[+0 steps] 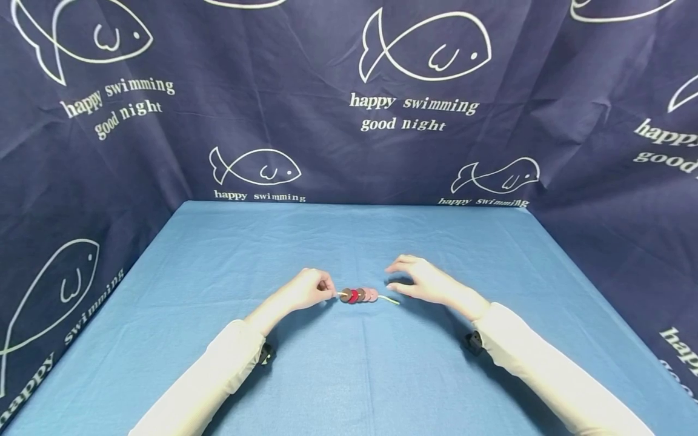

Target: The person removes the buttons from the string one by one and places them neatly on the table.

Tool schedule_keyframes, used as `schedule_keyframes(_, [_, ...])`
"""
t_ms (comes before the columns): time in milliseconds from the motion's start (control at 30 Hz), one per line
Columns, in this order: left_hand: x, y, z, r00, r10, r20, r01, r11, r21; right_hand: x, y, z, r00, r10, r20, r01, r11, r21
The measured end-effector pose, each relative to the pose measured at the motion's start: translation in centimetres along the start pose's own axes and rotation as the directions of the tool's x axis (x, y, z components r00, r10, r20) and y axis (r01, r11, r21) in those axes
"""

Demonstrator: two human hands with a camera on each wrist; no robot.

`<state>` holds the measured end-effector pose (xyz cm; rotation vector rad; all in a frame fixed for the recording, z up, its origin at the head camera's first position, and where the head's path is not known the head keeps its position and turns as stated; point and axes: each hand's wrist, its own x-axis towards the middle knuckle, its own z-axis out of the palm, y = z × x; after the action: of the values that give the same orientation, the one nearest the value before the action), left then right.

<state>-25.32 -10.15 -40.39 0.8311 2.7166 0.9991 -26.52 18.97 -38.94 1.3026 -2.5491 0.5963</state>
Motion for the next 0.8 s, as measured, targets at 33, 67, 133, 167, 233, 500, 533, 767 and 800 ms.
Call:
schedule_keyframes(33, [0.01,-0.01,0.0,1.0,0.0,0.0,0.0,1.0,0.003,0.04,0.0,0.08,1.0,-0.003,0.0,0.003,1.0,0.001])
schedule_keyframes(67, [0.02,0.0,0.0,1.0,-0.004,0.002,0.004,1.0,0.005,0.07,-0.01,0.15,1.0,-0.006,0.0,0.006,1.0,0.0])
schedule_keyframes(133, [0.06,0.04,-0.01,1.0,-0.012,0.006,0.012,1.0,0.005,0.13,-0.02,0.27,1.0,-0.007,0.003,0.007,1.0,-0.003])
schedule_keyframes(167, [0.07,0.06,-0.02,1.0,-0.016,0.008,0.016,1.0,0.005,0.19,-0.06,0.31,1.0,-0.007,0.007,0.007,1.0,-0.004])
schedule_keyframes(233, [0.07,0.12,-0.08,1.0,-0.013,0.007,0.013,1.0,0.004,0.29,-0.16,0.37,1.0,0.001,0.018,-0.001,1.0,0.003])
schedule_keyframes(500, [-0.03,0.31,-0.23,1.0,-0.01,0.004,0.01,1.0,0.001,0.72,-0.56,0.55,0.997,0.016,0.081,-0.016,1.0,0.004])
schedule_keyframes(533, [-0.04,0.3,-0.22,1.0,-0.011,0.004,0.011,1.0,-0.002,0.75,-0.57,0.59,0.996,0.013,0.084,-0.013,1.0,-0.002])
schedule_keyframes(767, [-0.04,0.18,-0.1,1.0,-0.004,0.0,0.004,1.0,0.023,0.88,-0.72,0.93,0.997,-0.026,0.073,0.026,1.0,0.001])
schedule_keyframes(800, [-0.05,0.17,-0.11,1.0,-0.004,0.0,0.004,1.0,0.027,0.9,-0.69,1.01,0.997,-0.036,0.063,0.036,0.999,0.0])
